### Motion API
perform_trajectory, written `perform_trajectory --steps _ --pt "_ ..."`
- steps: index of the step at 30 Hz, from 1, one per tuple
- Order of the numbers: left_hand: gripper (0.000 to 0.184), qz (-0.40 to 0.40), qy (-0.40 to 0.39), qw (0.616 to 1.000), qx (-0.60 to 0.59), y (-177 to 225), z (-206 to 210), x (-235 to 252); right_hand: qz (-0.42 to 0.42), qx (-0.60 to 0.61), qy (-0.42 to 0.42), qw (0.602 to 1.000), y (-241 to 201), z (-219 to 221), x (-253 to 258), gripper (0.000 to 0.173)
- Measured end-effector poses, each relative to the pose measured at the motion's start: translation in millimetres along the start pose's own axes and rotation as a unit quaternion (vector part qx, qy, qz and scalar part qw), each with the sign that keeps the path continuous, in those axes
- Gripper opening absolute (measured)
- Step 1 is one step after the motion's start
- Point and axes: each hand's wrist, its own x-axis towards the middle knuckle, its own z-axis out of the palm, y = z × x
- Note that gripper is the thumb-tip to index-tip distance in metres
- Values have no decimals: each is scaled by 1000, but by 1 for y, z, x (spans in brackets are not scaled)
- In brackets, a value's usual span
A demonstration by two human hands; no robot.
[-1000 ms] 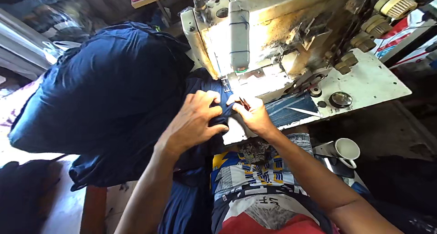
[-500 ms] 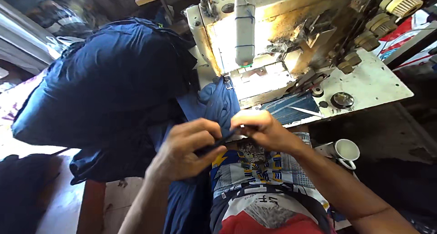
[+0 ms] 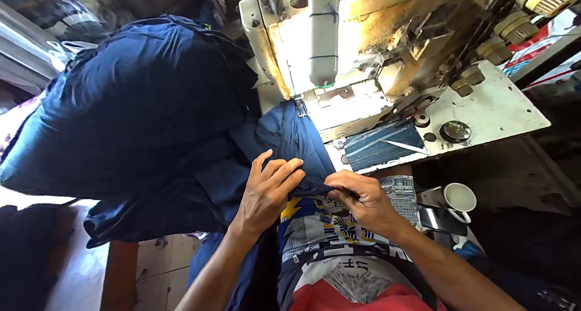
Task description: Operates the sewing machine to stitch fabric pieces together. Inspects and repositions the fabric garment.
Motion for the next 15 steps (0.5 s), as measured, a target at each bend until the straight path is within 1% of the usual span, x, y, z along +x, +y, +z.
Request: perform_trajectory --steps 4,8,12,15 --pt "26 10 -11 999 30 -6 -9 14 29 -3 32 999 5 5 11 15" --pt "24 10 -3 998 57 -18 -14 34 60 -16 57 996 12 7 28 16" --pt "25 15 -8 997 71 -37 -17 54 90 -17 75 993 20 10 50 11" --pt "29 23 -11 997 76 -55 -19 65 89 -4 80 993 24 12 68 9"
